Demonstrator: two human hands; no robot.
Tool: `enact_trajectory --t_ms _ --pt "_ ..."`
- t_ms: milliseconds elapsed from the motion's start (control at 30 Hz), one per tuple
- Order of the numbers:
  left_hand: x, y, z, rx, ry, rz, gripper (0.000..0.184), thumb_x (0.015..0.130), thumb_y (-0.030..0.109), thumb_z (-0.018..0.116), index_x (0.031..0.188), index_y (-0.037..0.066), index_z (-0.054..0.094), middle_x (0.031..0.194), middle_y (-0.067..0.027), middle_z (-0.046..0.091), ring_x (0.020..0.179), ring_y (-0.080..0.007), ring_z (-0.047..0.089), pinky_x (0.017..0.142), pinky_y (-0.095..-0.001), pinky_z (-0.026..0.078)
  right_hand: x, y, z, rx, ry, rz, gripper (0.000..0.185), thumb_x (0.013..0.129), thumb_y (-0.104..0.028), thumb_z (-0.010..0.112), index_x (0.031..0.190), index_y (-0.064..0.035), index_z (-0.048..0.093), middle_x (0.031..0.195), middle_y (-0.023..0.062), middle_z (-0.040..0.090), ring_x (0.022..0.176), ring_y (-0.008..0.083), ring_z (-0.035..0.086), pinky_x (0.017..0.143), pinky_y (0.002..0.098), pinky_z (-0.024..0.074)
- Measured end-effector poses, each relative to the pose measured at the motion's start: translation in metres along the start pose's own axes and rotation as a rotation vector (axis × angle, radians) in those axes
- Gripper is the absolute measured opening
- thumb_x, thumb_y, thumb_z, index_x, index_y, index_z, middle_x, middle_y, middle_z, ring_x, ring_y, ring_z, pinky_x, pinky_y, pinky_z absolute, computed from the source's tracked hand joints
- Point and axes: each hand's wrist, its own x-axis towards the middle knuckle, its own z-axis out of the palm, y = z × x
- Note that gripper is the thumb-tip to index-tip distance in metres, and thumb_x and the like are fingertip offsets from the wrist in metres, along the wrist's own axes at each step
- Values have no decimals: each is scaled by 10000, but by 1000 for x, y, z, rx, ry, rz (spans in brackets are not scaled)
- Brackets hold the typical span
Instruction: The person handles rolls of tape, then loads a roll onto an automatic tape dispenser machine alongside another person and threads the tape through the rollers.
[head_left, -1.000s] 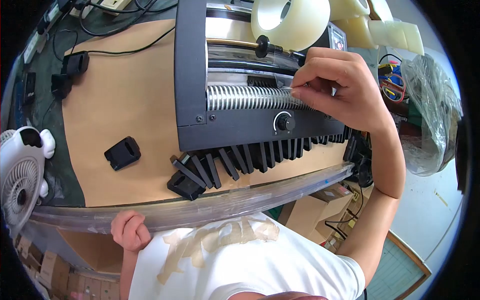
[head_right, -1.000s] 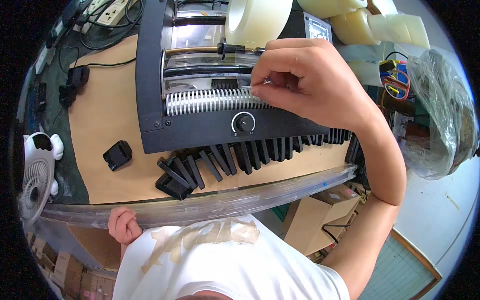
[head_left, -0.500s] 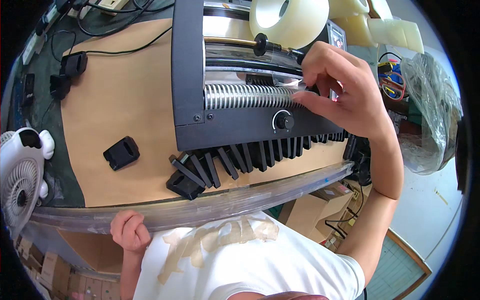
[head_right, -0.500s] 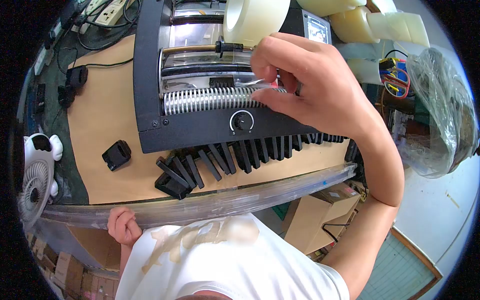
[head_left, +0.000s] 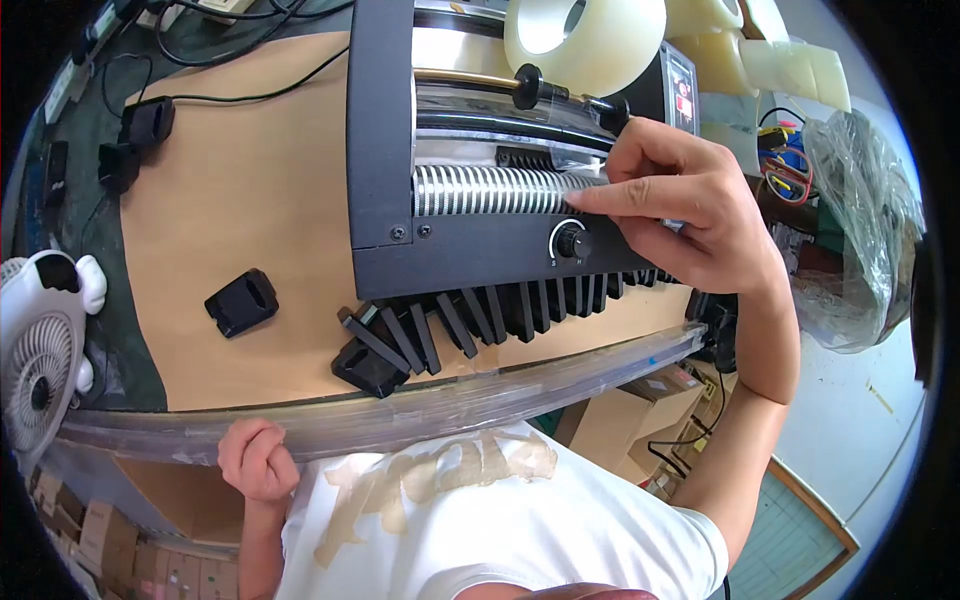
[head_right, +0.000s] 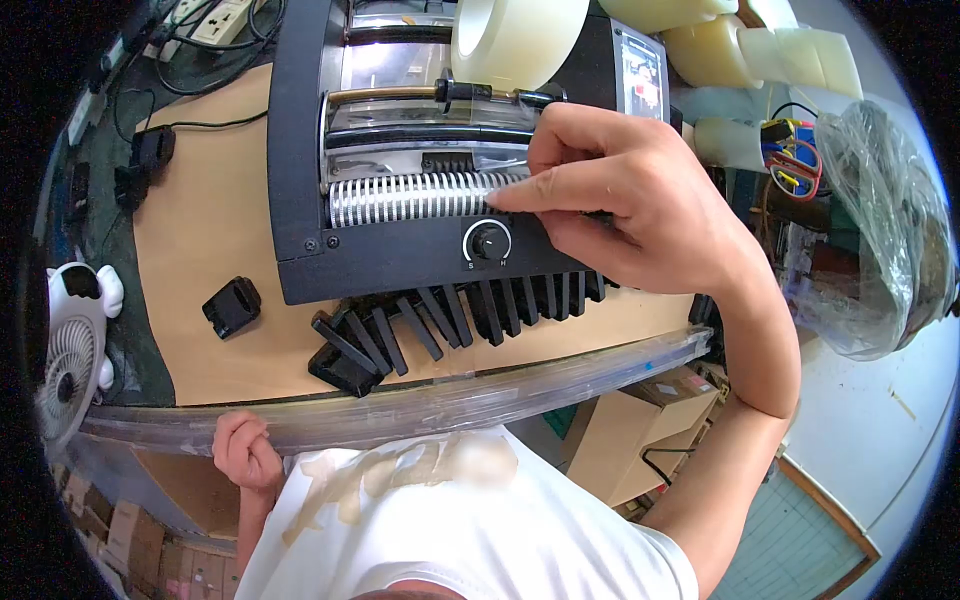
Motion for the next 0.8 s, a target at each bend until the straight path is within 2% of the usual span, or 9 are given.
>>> enact_trajectory --t_ms 133,233,533,733,800 --pt "0 0 -1 1 -10 7 211 762 -130 498 860 9 623 787 -133 608 615 -246 568 536 -322 464 -3 0 1 -21 3 -24 349 707 53 686 1019 -80 769 850 79 582 698 246 598 618 350 496" --pt "0 -1 0 -6 -7 6 212 765 -131 497 862 9 624 791 -134 609 616 -245 567 538 -321 464 -4 2 1 -30 109 18 341 704 39 690 1010 -88 769 862 79 587 708 244 607 621 345 500" --pt "-2 -1 -1 -9 -9 -9 213 764 -131 496 859 10 624 787 -131 609 606 -248 565 530 -327 464 -1 -4 4 -145 63 -49 356 694 47 690 1008 -96 779 885 74 587 686 229 591 601 331 489" --pt "2 1 -2 -5 -11 12 212 749 -130 497 849 8 624 781 -133 607 614 -255 573 532 -330 466 -4 2 1 -29 14 -45 381 683 50 687 1025 -91 780 911 73 606 705 214 602 605 333 492" --pt "1 0 -2 -12 -13 8 214 748 -128 498 849 11 625 785 -135 610 619 -260 577 538 -336 471 -3 2 1 -24 75 0 372 727 56 681 1047 -106 781 920 65 610 724 191 615 632 316 508"
